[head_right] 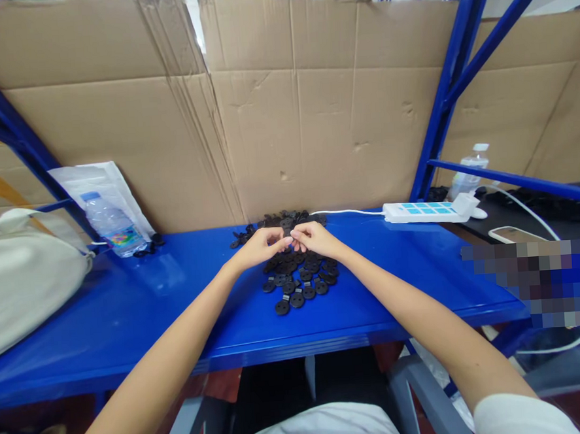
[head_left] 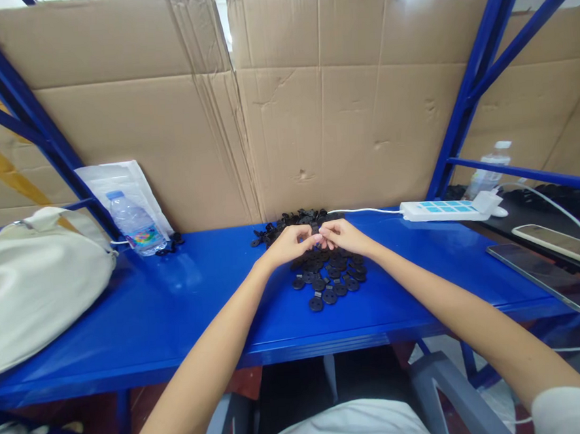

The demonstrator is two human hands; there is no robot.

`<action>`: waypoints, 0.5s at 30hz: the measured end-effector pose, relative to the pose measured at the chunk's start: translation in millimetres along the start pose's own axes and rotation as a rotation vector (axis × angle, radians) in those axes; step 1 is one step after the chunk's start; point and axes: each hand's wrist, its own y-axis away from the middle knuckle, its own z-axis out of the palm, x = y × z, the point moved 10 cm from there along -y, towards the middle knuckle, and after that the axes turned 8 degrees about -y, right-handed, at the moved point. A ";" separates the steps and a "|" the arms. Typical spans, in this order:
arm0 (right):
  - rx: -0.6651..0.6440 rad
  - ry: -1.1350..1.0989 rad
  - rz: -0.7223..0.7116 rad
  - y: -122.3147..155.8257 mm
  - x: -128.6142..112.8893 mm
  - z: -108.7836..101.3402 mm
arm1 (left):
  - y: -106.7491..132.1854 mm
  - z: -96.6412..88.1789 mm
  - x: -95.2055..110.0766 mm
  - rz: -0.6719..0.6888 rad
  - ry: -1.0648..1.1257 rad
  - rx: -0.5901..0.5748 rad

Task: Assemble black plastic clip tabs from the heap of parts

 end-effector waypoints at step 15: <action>0.203 0.128 -0.003 2.8 -2.0 -13.7 | -1.9 8.9 -0.1 0.049 0.047 -0.038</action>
